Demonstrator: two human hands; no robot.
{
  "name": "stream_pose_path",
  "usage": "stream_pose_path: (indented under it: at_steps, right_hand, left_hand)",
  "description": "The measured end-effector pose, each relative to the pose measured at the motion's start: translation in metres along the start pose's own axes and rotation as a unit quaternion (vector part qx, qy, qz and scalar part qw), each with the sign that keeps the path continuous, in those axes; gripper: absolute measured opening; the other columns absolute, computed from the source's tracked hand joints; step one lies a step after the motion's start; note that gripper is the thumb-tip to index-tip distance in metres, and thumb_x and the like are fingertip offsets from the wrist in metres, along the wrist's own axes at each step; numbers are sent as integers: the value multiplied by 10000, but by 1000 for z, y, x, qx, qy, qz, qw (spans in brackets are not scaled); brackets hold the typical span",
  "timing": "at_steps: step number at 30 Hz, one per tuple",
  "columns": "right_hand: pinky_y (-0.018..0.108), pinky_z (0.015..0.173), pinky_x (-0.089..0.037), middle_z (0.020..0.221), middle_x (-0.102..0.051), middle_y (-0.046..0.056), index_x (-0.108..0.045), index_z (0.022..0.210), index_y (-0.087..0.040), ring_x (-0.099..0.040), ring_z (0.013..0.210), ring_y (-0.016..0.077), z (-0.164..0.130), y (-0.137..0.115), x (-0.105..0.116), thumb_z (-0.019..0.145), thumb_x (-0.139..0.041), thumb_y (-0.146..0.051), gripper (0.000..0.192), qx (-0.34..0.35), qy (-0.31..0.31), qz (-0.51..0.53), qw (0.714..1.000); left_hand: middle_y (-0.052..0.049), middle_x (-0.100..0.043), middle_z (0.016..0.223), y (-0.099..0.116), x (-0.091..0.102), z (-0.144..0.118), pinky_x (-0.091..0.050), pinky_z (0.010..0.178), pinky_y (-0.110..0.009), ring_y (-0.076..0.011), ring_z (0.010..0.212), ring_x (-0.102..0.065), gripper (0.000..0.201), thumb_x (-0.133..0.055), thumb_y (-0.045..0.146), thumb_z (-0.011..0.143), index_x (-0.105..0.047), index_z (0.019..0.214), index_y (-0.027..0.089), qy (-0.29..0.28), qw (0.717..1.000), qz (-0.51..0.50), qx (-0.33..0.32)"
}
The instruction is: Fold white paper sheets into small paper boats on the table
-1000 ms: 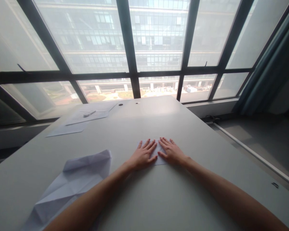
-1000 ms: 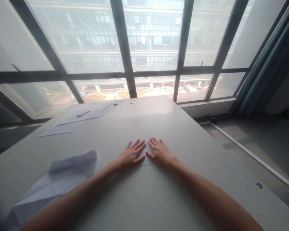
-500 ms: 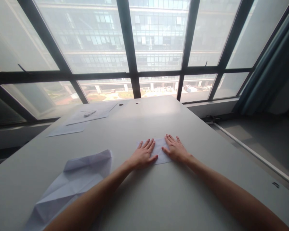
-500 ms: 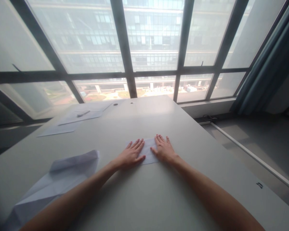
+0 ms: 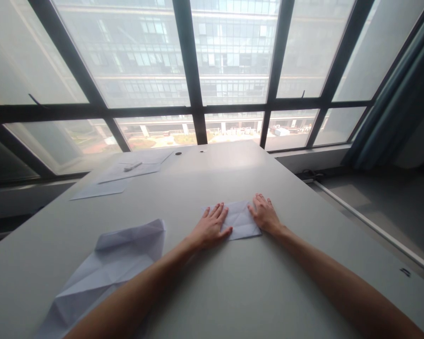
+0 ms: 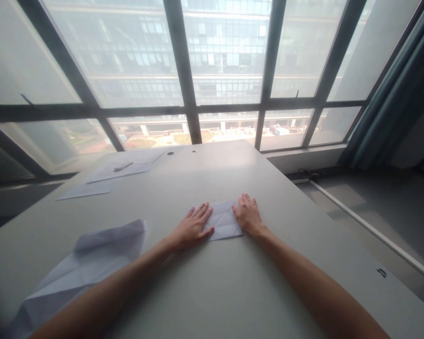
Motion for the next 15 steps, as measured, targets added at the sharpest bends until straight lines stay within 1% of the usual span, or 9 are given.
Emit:
stream_pose_path:
  at_steps: [3,5,7,11,15]
  right_hand:
    - [456,1193,-171,1528,-396,188,-531,1360,-87,-285,1453,272,1,-4,-1,970,-413,-361,491,32,-3,19,999]
    - [437,1190,-205,1512,-425,177,-519,1377,-97,-319,1440,263,1,-5,-2,947,-453,-330,493,46,-5,34,998]
    - [436,1183,-239,1483,-469,166,-501,1398,-116,-357,1421,259,1,-5,0,925,-483,-302,508,48,5,55,997]
    - [421,1141,-342,1426,-547,107,-459,1438,-182,-471,1344,252,0,-9,10,912,-491,-283,537,70,39,133,988]
    - [393,1116,-399,1426,-556,42,-453,1443,-215,-521,1304,227,-5,-21,18,925,-452,-269,521,121,38,225,966]
  left_hand:
    - [-110,-143,1634,1,0,0,-90,1209,-462,-258,1515,-88,784,-272,651,964,-216,1569,154,-2,1000,-6,-3]
    - [-91,-140,1636,1,1,0,-92,1209,-466,-256,1515,-85,774,-278,648,964,-203,1574,177,-4,1000,-12,-6]
    - [-88,-135,1636,1,0,0,-88,1208,-470,-259,1515,-84,772,-279,650,964,-194,1576,188,-7,1000,-15,-6]
    - [-132,-104,1636,-2,-1,0,-74,1206,-483,-281,1515,-53,806,-275,677,956,-208,1573,161,-6,1000,-10,6]
    - [-164,-86,1633,-3,-3,0,-51,1193,-544,-332,1509,-18,842,-267,712,941,-229,1568,150,-1,1000,-1,20]
Point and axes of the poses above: each hand's wrist, its own z-axis towards the middle knuckle, its own x-axis out of the back of the hand, y = z × x, the point moved 6 cm from there along z, towards the middle knuckle
